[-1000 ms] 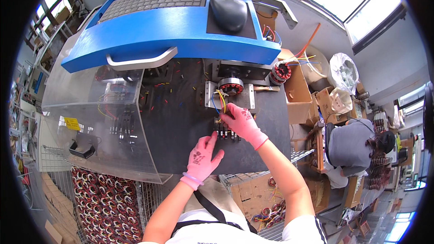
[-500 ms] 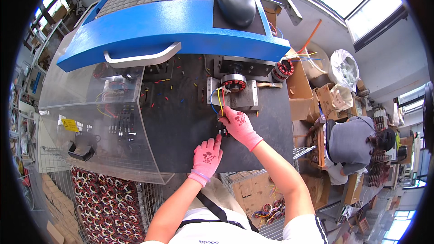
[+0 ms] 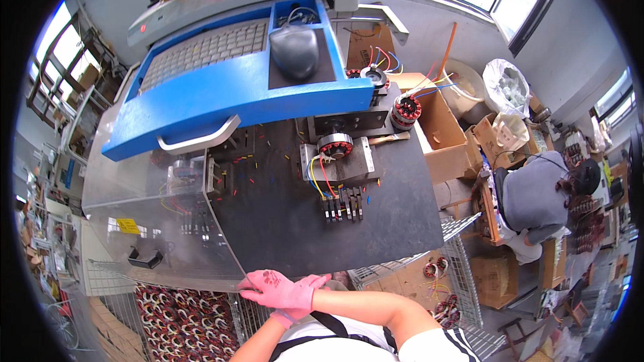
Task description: The person picks up a circular component with colored wires, secures it into a machine fixture, operates the machine by hand, and then transfers the component to a large wire cage containing many similar parts.
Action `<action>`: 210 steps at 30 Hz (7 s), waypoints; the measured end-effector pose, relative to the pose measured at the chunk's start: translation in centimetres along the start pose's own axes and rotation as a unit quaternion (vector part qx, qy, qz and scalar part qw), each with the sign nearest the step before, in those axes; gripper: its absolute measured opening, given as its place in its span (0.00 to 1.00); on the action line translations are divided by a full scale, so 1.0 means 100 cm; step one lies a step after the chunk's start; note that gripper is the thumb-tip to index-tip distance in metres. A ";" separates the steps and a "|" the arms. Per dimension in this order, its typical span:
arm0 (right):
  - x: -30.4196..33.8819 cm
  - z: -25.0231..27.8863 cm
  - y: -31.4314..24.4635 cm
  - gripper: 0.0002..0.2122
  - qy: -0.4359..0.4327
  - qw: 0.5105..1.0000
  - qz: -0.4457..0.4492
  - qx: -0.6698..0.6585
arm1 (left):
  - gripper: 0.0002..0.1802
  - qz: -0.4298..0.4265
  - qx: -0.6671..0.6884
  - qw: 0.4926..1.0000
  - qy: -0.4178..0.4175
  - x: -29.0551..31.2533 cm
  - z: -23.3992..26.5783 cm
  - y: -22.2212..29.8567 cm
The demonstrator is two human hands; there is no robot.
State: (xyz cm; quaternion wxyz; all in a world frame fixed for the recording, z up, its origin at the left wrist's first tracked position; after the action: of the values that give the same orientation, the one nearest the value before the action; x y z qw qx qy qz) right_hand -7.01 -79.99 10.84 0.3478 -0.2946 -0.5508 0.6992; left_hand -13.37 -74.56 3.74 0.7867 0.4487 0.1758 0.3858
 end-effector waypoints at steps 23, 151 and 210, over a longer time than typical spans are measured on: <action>0.379 0.309 0.120 0.31 0.800 0.586 -0.107 -0.072 | 0.25 0.112 -0.141 0.825 0.536 0.138 0.222 -0.100; 0.037 -0.977 0.287 0.16 -0.293 0.906 -0.109 0.284 | 0.30 0.257 0.559 0.204 0.762 0.793 -0.320 -0.116; 0.601 -0.004 0.223 0.10 0.404 0.894 -0.155 0.116 | 0.36 0.085 -0.065 0.994 0.035 0.123 -0.342 0.031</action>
State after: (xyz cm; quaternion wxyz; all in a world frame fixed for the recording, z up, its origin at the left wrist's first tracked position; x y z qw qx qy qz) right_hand -45.38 -34.41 -12.71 0.6760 -0.4204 -0.3162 0.5160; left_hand -28.22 -44.71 -11.13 0.7721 0.3961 0.1385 0.4772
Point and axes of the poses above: each hand's wrist, its own x-axis away from the middle knuckle, its own z-axis out of the back of the hand, y = z × x, the point moved 9 cm from there along -x, towards the middle knuckle, and after that the axes turned 8 degrees about y, right-handed, at the moved point
